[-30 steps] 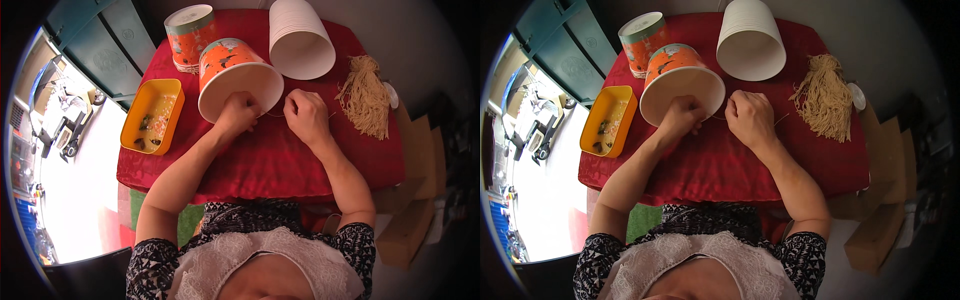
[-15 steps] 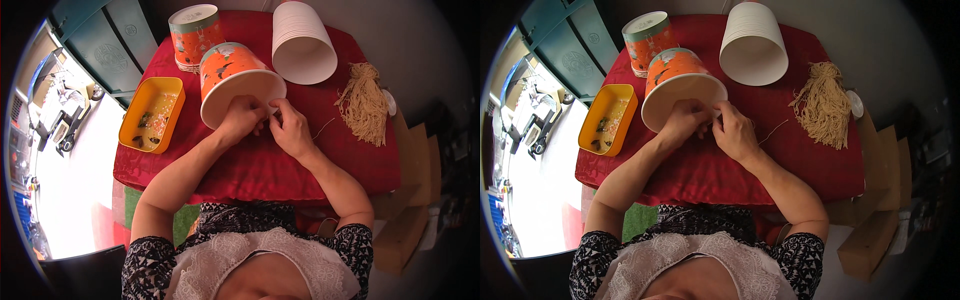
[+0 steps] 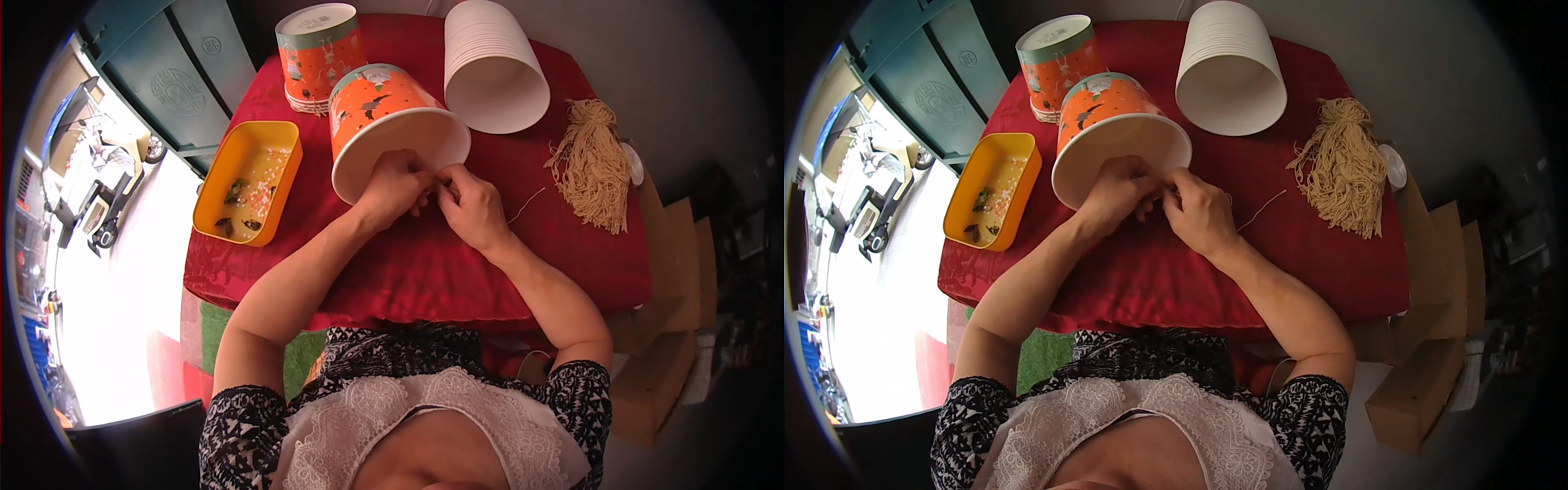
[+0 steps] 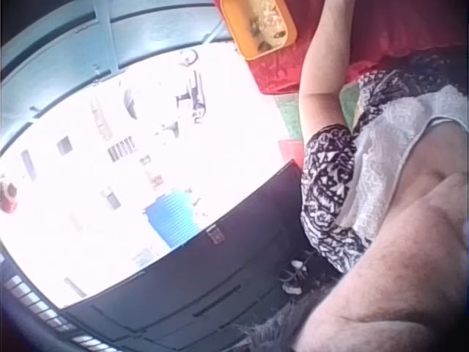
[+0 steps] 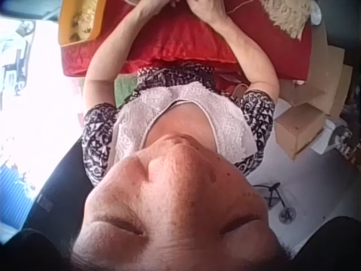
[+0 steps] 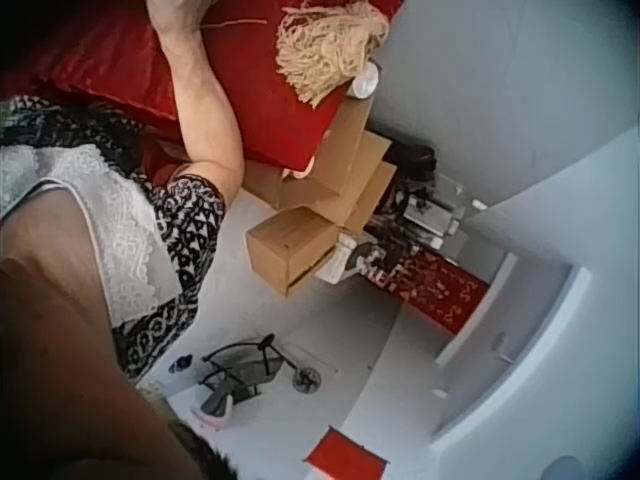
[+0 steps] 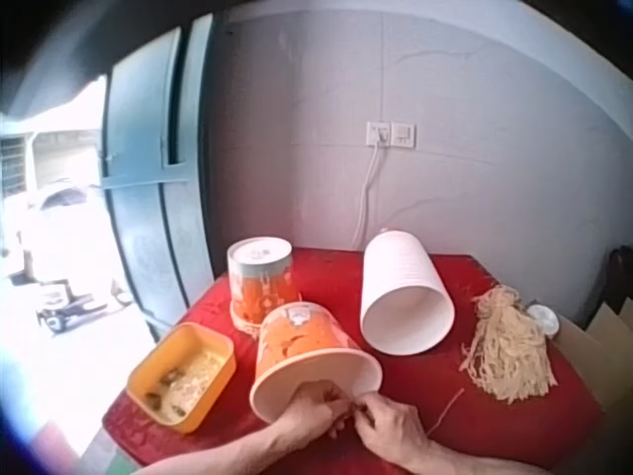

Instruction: Threading a string handle through holes in a paper bucket.

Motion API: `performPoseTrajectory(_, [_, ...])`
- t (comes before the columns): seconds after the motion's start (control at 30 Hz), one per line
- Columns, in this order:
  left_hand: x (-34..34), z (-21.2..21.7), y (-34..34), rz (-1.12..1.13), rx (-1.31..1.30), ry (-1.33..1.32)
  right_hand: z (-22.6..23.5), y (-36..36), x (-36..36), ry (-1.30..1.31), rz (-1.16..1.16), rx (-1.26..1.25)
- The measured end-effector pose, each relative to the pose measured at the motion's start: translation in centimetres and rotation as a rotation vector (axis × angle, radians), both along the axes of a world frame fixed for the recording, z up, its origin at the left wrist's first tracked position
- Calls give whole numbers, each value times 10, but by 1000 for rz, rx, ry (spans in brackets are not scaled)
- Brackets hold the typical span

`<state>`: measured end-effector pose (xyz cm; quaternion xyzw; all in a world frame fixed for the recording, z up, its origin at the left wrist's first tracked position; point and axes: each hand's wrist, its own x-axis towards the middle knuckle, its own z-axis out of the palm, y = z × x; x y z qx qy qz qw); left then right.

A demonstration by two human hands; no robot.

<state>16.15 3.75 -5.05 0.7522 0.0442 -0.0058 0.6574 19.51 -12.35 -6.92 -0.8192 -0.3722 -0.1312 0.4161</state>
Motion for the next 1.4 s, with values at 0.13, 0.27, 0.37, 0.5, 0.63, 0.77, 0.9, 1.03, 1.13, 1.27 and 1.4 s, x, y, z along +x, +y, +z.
performPoseTrajectory(0.13, [-1,1,-3,12,-14,-14,-6,2,5,38,-8,74])
performPoseTrajectory(0.27, [-1,0,-3,32,-49,-27,-5,3,5,130,-18,90])
performPoseTrajectory(0.37, [-2,3,-3,26,-62,-11,-6,5,5,155,-47,98])
performPoseTrajectory(0.5, [-4,10,-3,11,-29,22,-7,4,5,150,-61,98])
performPoseTrajectory(0.63, [-2,-1,3,21,243,-94,-5,6,5,178,-61,95])
performPoseTrajectory(0.77, [-1,-10,3,25,521,-245,-5,6,4,206,-57,90])
performPoseTrajectory(0.9, [1,-12,2,29,576,-273,-1,6,2,189,-67,77])
performPoseTrajectory(1.03, [2,-11,2,21,609,-301,0,6,2,160,-67,50])
performPoseTrajectory(1.13, [0,-11,2,4,618,-309,1,6,0,128,-79,20])
performPoseTrajectory(1.27, [-2,-5,2,-30,598,-259,-1,6,1,47,-62,17])
performPoseTrajectory(1.4, [-2,-7,3,-21,584,-227,-1,6,0,-38,-38,45])
